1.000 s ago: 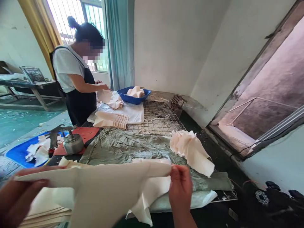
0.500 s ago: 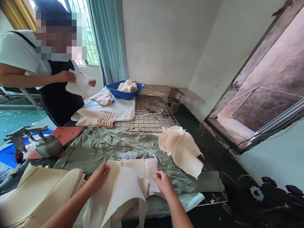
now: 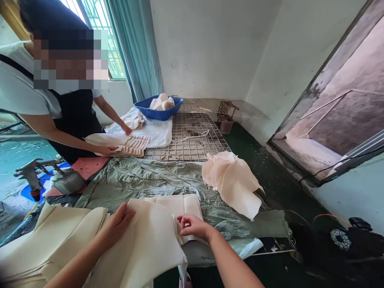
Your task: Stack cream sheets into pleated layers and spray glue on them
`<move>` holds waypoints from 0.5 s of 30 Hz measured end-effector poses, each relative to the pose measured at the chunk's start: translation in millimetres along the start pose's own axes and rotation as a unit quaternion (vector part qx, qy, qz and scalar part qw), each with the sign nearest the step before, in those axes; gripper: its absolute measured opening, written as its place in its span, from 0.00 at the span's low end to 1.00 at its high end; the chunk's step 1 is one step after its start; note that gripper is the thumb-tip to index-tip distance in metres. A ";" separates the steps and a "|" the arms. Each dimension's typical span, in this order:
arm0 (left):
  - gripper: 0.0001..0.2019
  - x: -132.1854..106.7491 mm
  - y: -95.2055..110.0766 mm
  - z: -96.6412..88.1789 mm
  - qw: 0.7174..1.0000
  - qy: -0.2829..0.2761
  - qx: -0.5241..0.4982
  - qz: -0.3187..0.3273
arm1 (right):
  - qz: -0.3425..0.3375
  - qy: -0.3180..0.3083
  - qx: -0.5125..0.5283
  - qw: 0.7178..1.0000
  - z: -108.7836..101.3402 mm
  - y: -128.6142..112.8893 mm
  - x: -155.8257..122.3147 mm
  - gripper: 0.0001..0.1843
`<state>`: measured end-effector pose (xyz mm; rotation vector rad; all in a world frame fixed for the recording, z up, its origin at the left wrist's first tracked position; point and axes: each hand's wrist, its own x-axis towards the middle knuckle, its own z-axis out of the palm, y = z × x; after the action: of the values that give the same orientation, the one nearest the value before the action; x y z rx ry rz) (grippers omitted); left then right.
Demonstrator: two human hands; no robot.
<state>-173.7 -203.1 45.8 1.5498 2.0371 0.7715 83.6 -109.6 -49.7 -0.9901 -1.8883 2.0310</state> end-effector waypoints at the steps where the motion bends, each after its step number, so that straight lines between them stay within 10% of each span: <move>1: 0.14 0.2 -0.8 2.2 1.000 -0.001 -0.010 -0.005 | -0.006 -0.003 0.085 0.996 5.2 1.4 -1.2 0.14; 5: 0.15 1.6 6.1 9.6 0.999 -0.019 -0.048 0.001 | 0.078 0.026 0.344 0.935 32.3 6.7 13.1 0.19; 15: 0.24 18.2 -7.6 20.4 0.974 -0.026 -0.195 -0.107 | 0.021 0.028 0.392 0.919 36.1 -7.3 8.0 0.14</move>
<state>-170.3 -183.9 25.2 1.1001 1.8388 0.9655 54.3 -133.2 -46.9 -0.8315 -0.8506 2.4105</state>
